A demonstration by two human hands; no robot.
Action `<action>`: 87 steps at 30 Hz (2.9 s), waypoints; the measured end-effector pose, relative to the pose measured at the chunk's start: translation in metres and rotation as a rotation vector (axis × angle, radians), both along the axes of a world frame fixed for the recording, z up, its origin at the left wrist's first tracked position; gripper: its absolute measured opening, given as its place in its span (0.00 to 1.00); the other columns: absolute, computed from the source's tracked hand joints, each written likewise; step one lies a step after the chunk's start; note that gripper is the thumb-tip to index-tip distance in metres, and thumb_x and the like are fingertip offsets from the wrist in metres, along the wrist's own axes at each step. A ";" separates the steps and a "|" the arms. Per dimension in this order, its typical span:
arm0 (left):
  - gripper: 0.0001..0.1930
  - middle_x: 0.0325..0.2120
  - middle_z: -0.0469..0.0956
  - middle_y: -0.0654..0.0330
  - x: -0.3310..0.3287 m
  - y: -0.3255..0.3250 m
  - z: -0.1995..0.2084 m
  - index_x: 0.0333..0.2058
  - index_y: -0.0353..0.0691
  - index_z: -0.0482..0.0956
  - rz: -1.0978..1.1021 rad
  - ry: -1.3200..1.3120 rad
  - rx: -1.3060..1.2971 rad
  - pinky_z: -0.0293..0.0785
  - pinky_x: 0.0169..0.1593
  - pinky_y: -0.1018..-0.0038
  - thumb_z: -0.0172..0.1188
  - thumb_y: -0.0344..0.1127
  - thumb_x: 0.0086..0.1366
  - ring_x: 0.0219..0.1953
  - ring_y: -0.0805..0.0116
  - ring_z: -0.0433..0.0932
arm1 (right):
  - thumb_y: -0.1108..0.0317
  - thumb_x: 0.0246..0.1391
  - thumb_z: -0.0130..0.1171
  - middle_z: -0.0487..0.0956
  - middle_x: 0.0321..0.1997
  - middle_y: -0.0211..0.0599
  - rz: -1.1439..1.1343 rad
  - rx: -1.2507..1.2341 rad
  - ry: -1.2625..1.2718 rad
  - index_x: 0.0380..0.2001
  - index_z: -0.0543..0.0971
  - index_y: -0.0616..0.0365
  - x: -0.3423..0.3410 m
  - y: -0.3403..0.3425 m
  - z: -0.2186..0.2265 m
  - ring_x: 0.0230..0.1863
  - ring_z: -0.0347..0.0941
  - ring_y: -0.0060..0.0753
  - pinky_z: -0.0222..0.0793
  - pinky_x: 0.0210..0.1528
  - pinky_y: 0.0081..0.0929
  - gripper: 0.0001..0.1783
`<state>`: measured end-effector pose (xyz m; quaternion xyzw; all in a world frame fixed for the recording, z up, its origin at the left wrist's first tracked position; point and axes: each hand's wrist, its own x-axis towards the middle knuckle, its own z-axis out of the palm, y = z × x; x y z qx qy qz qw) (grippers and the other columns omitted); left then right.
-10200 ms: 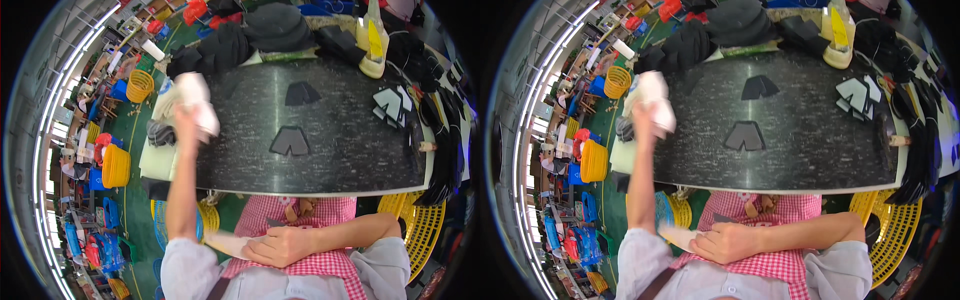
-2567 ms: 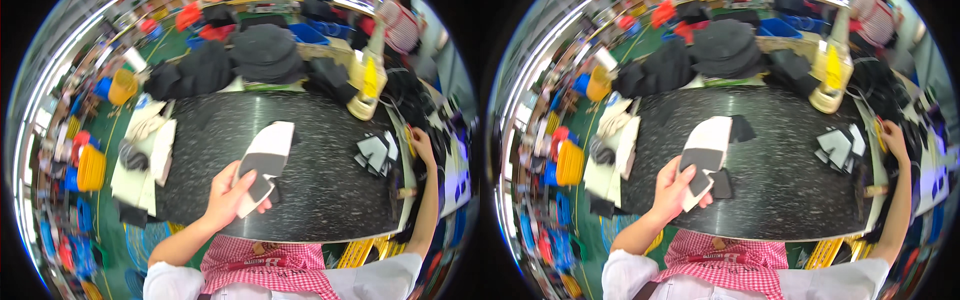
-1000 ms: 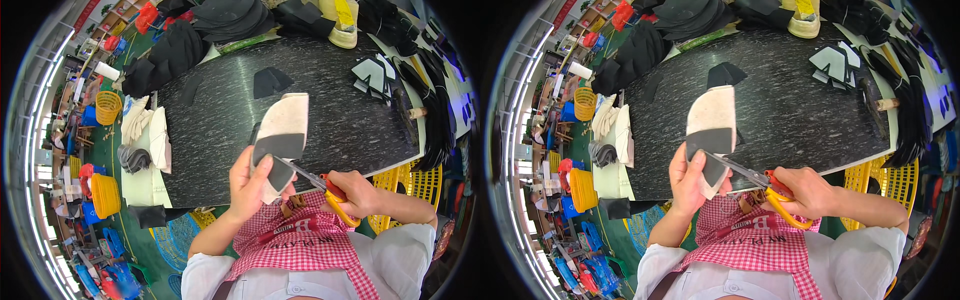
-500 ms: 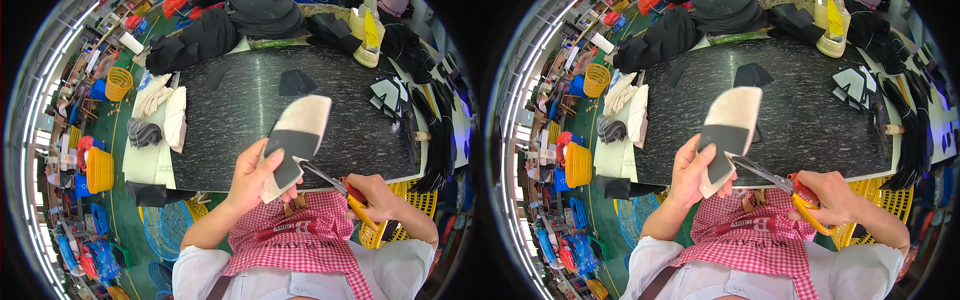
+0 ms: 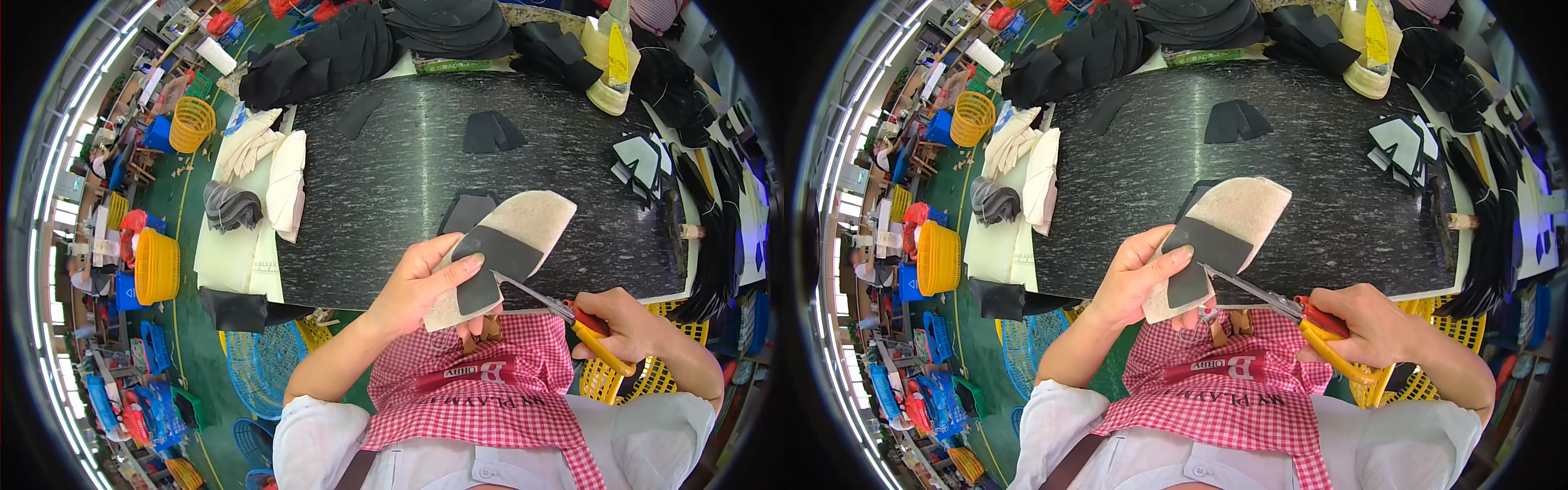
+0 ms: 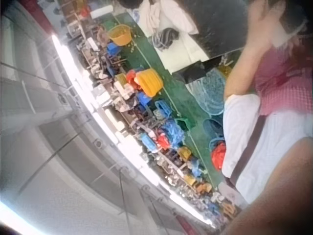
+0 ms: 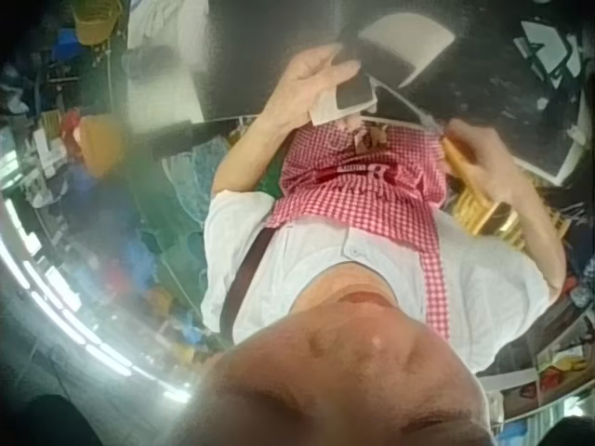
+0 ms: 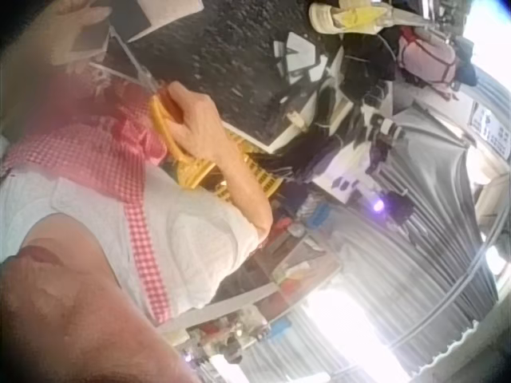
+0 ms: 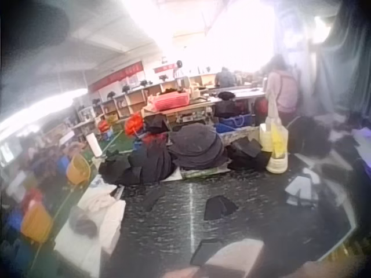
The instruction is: The person picks up stacked shoe components from a basket and uses shears to trim the edges of small black pieces before matching them against a larger white component, then secures the trimmed pieces with a rubber band and continues aligning various layered material pieces on the work surface.
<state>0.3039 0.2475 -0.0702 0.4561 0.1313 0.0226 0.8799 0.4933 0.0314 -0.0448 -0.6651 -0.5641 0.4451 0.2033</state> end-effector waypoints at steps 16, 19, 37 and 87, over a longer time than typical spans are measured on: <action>0.10 0.20 0.76 0.48 -0.006 0.051 0.010 0.42 0.36 0.69 0.574 -0.039 0.273 0.72 0.13 0.76 0.48 0.36 0.67 0.14 0.63 0.77 | 0.52 0.41 0.68 0.66 0.14 0.40 0.005 0.083 -0.162 0.20 0.66 0.60 0.009 -0.017 -0.015 0.15 0.66 0.43 0.59 0.19 0.32 0.25; 0.13 0.22 0.77 0.45 -0.003 0.022 0.004 0.45 0.33 0.66 0.380 -0.050 0.234 0.75 0.16 0.74 0.46 0.36 0.68 0.16 0.61 0.78 | 0.57 0.41 0.70 0.71 0.19 0.37 -0.161 0.178 -0.157 0.27 0.70 0.60 0.005 -0.014 -0.018 0.19 0.68 0.30 0.62 0.23 0.24 0.22; 0.12 0.23 0.77 0.50 -0.004 -0.006 -0.022 0.46 0.37 0.66 0.462 -0.082 -0.406 0.72 0.13 0.78 0.46 0.37 0.68 0.16 0.65 0.78 | 0.81 0.41 0.61 0.72 0.26 0.26 -0.854 0.349 0.839 0.36 0.66 0.56 -0.050 0.064 -0.040 0.17 0.62 0.12 0.53 0.16 0.11 0.19; 0.18 0.31 0.79 0.55 0.002 -0.053 -0.014 0.54 0.33 0.65 -0.455 0.258 0.015 0.76 0.20 0.77 0.49 0.33 0.67 0.21 0.67 0.79 | 0.52 0.49 0.63 0.69 0.17 0.38 -0.318 -0.068 0.324 0.25 0.68 0.60 -0.051 -0.080 -0.044 0.19 0.67 0.29 0.62 0.24 0.28 0.22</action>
